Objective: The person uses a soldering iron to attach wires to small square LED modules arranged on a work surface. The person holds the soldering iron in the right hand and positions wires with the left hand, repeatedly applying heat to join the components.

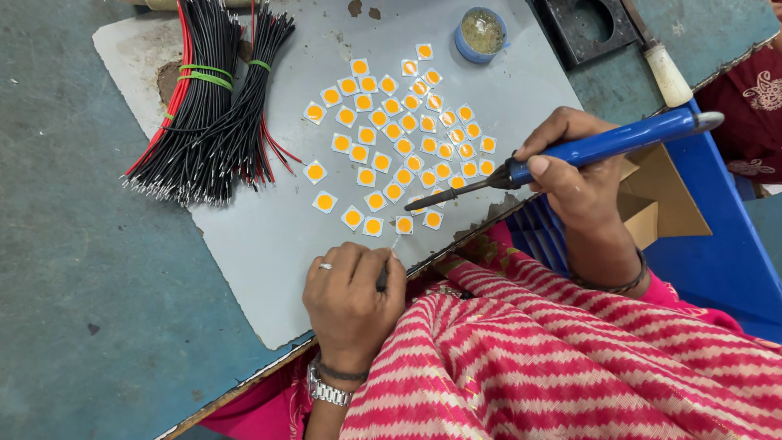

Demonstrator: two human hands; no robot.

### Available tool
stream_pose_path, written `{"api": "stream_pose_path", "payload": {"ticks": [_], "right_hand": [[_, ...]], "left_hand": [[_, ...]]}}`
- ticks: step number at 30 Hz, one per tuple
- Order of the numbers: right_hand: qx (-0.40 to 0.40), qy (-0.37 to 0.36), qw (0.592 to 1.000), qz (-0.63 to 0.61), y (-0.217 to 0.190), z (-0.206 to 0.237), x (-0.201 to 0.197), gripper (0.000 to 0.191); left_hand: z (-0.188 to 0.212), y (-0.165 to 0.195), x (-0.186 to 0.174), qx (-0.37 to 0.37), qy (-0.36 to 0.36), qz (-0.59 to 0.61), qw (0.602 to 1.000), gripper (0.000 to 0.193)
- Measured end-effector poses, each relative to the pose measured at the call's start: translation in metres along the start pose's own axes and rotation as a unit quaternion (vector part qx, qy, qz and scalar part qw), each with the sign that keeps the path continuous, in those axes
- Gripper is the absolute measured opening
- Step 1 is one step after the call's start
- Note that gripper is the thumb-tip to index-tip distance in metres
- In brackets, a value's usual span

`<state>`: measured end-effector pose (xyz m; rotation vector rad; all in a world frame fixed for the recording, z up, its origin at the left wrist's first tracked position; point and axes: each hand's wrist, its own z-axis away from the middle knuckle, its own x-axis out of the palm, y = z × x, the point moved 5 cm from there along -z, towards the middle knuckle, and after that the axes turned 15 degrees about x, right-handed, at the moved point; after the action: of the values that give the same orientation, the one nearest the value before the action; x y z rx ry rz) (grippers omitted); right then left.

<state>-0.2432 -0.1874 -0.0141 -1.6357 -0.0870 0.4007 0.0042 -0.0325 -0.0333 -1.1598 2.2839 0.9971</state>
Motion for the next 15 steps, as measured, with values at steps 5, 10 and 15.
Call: {"api": "stream_pose_path", "payload": {"ticks": [5, 10, 15], "right_hand": [[-0.002, -0.02, 1.0, 0.001, 0.006, 0.01, 0.0, 0.021], [-0.001, -0.031, 0.999, 0.032, 0.009, 0.013, 0.001, 0.019], [-0.002, -0.052, 0.998, 0.043, 0.009, 0.013, 0.003, 0.018]], "left_hand": [[0.002, 0.0, 0.004, 0.019, -0.042, 0.012, 0.999, 0.01], [0.004, 0.0, 0.007, 0.018, -0.051, 0.01, 0.998, 0.012], [0.004, 0.0, 0.008, 0.019, -0.054, 0.001, 0.998, 0.013]]}}
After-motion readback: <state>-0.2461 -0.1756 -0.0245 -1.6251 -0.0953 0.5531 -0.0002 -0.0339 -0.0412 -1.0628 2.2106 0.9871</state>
